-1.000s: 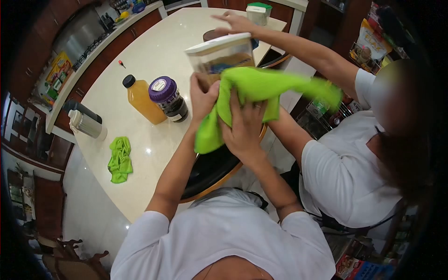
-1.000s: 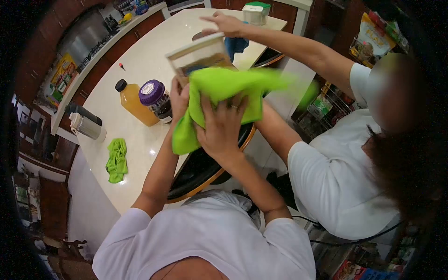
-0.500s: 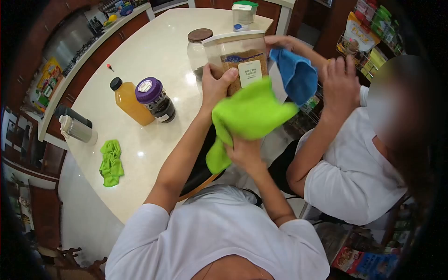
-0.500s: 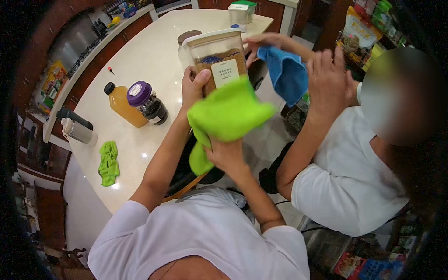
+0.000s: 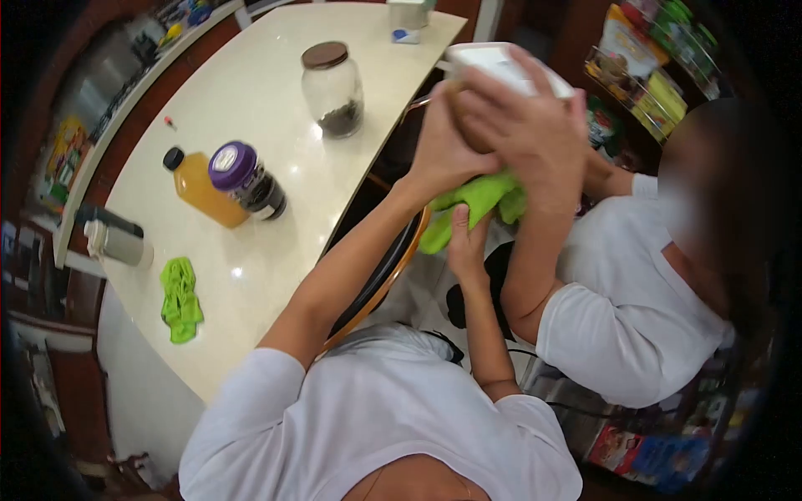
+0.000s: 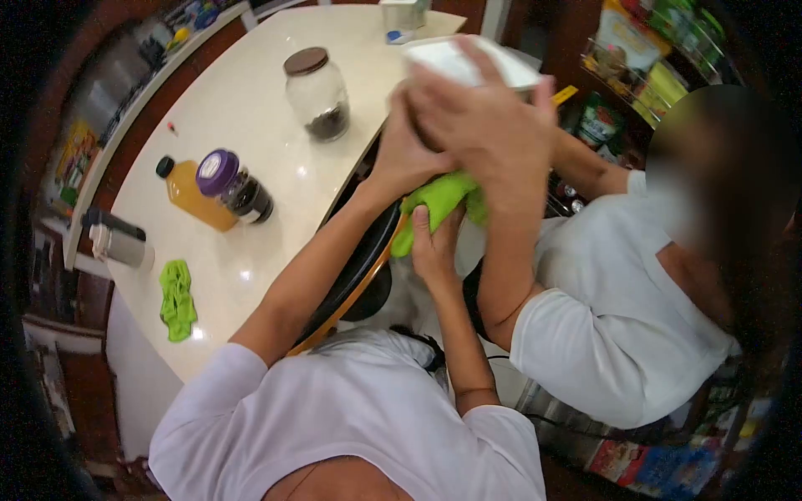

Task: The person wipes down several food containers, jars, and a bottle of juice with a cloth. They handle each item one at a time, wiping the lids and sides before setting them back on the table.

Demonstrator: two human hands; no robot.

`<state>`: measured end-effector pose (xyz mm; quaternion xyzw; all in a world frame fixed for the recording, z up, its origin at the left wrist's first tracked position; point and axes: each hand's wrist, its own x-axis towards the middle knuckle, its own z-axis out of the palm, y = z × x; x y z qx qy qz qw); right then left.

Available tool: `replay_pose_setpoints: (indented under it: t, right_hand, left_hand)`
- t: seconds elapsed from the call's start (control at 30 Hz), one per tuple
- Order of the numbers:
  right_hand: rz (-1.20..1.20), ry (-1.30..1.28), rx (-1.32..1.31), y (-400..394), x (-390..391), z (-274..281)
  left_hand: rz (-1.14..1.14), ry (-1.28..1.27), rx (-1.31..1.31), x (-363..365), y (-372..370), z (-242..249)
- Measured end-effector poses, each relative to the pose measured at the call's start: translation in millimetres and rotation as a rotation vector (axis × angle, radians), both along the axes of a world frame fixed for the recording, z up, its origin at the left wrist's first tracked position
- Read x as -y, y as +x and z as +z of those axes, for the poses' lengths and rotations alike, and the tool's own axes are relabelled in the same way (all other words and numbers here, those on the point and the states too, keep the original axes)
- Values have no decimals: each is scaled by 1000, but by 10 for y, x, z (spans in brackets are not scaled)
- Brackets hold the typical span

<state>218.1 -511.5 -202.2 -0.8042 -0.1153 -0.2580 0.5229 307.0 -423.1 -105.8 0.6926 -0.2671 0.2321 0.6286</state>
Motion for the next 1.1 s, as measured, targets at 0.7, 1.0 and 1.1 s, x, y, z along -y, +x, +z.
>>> replay_pose_setpoints:
  t: [0.7, 1.0, 1.1]
  right_hand:
    - [884, -180, 228, 1094, -2835, 622]
    - [1081, 616, -786, 1021, -2691, 541]
    - [675, -292, 473, 774, -2552, 568]
  left_hand:
    - [1256, 361, -179, -2455, -708, -981]
    - [1243, 242, -107, -2405, -692, -1114]
    - [955, 144, -75, -2452, -712, -1083]
